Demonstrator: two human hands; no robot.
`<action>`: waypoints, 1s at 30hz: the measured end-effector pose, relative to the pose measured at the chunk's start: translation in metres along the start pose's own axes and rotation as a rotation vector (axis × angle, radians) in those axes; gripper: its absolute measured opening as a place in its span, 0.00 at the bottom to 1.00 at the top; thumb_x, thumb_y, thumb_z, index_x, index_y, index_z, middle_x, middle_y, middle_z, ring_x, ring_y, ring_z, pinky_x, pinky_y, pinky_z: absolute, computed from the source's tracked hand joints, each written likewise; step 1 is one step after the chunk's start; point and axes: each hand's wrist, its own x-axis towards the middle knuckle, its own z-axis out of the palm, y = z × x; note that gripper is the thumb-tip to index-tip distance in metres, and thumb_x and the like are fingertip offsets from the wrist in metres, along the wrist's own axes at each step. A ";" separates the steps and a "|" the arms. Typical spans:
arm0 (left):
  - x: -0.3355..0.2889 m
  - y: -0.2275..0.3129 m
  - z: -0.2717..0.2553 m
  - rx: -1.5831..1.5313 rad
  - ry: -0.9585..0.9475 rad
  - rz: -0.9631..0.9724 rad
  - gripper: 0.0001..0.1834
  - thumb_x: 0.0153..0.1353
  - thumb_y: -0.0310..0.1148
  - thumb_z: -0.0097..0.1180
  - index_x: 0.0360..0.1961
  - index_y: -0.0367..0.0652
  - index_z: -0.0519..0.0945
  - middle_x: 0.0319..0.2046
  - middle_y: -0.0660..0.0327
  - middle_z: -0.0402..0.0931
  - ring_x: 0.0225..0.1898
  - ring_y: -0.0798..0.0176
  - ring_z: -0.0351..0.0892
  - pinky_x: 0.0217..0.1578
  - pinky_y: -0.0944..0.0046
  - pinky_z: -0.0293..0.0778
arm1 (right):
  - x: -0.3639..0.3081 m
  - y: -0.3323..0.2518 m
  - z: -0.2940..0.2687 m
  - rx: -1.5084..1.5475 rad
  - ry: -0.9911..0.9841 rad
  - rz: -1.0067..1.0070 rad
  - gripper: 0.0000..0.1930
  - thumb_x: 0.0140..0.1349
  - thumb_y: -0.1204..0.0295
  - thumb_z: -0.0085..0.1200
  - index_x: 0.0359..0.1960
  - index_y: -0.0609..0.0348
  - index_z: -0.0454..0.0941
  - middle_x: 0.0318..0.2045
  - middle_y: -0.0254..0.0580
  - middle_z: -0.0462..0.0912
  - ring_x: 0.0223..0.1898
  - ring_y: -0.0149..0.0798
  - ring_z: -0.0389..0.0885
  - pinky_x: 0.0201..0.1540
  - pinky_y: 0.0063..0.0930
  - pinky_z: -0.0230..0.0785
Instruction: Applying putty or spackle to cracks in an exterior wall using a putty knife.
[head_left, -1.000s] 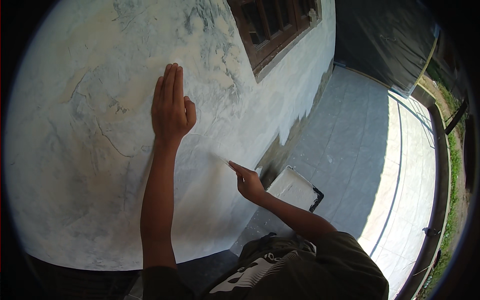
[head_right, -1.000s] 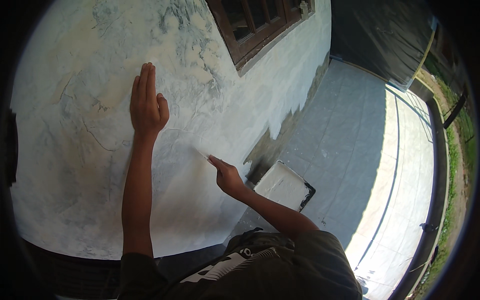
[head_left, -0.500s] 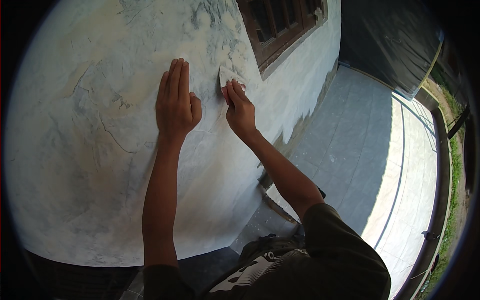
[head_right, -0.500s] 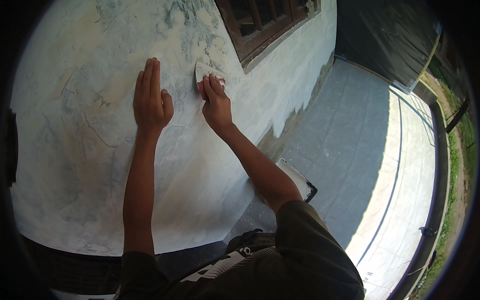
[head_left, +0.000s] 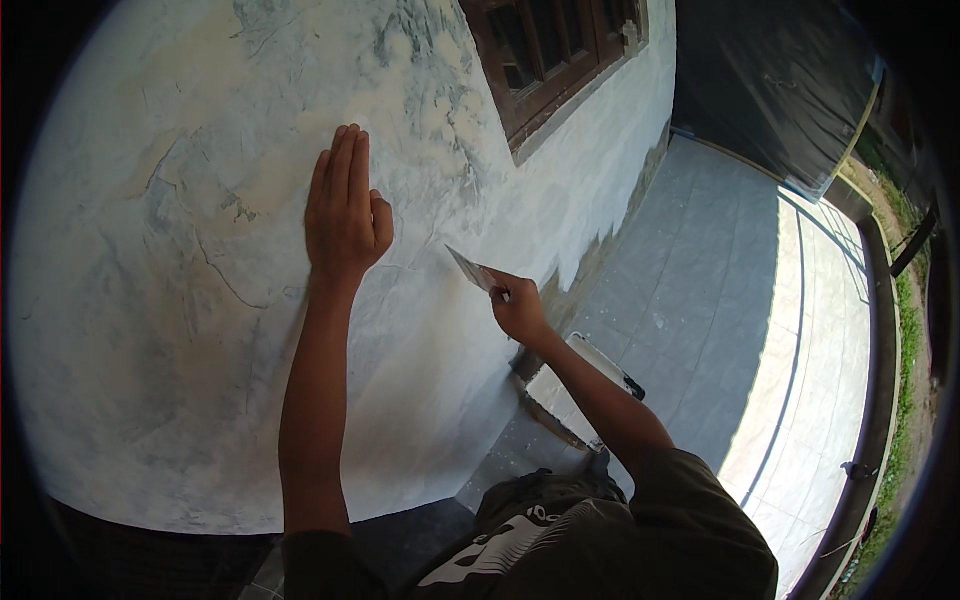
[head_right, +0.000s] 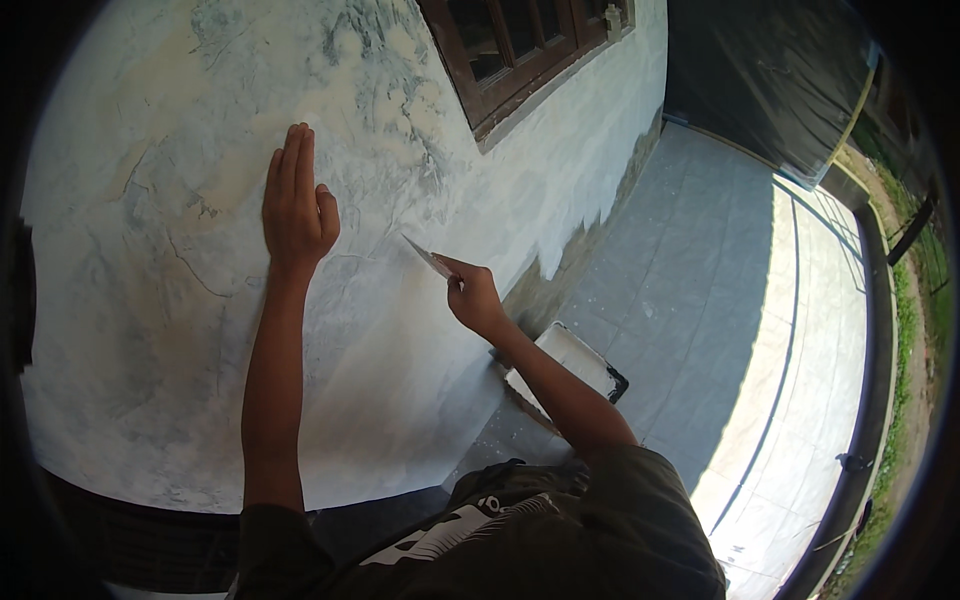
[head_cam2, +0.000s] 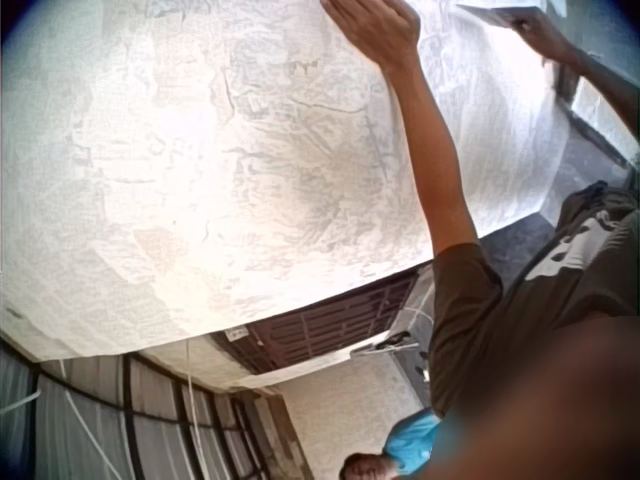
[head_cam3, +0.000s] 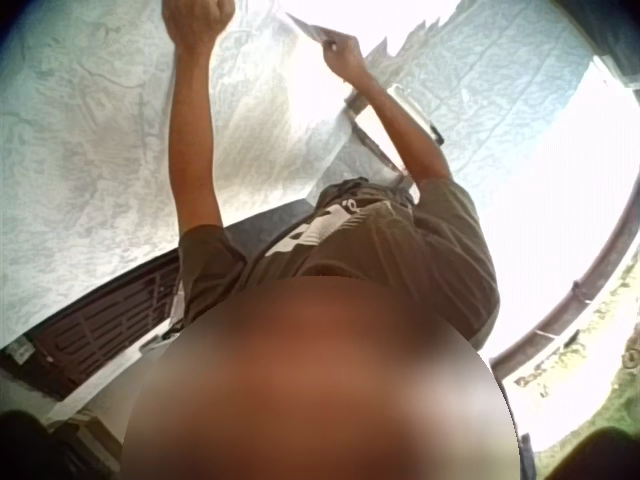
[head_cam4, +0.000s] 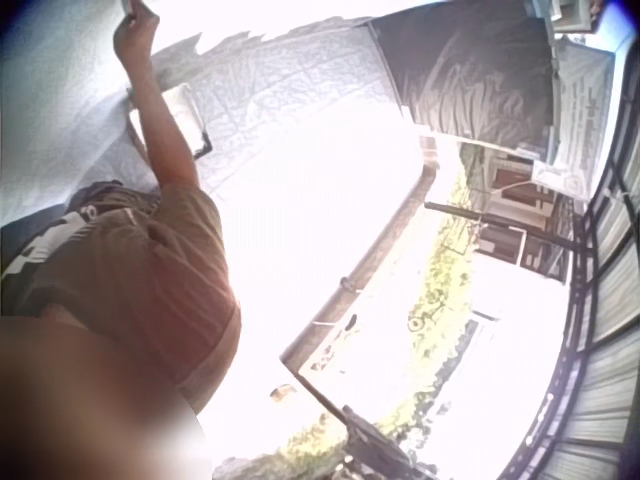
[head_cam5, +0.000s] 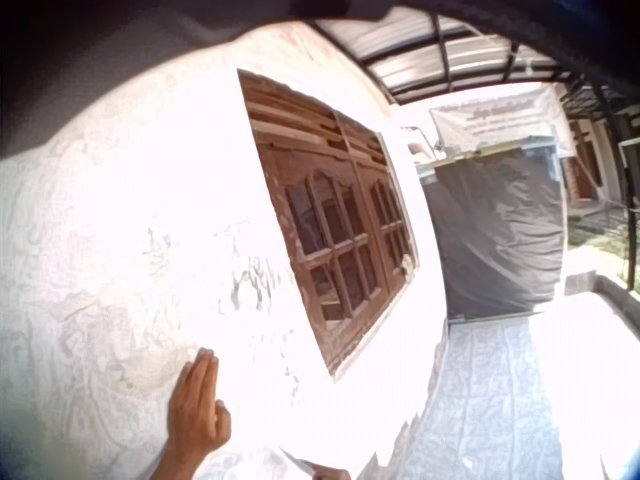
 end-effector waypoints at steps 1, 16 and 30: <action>0.000 0.002 0.001 -0.005 -0.001 -0.002 0.34 0.54 0.26 0.43 0.65 0.28 0.65 0.65 0.45 0.67 0.68 0.48 0.65 0.68 0.49 0.61 | 0.023 -0.018 -0.003 -0.024 0.175 -0.111 0.25 0.56 0.90 0.44 0.56 0.64 0.78 0.44 0.62 0.84 0.45 0.48 0.86 0.47 0.30 0.75; 0.000 -0.002 0.003 -0.003 0.019 0.002 0.33 0.54 0.26 0.42 0.65 0.28 0.66 0.65 0.45 0.67 0.68 0.48 0.65 0.68 0.49 0.61 | -0.098 0.030 0.074 -0.096 -0.334 -0.191 0.25 0.61 0.87 0.48 0.60 0.57 0.75 0.54 0.55 0.80 0.57 0.54 0.79 0.62 0.42 0.70; 0.000 0.001 0.002 -0.013 0.022 0.009 0.33 0.55 0.27 0.43 0.64 0.27 0.66 0.65 0.45 0.67 0.68 0.48 0.66 0.68 0.50 0.61 | 0.109 -0.056 0.010 -0.169 0.365 -0.461 0.18 0.62 0.88 0.48 0.53 0.66 0.78 0.49 0.59 0.83 0.51 0.54 0.83 0.53 0.34 0.76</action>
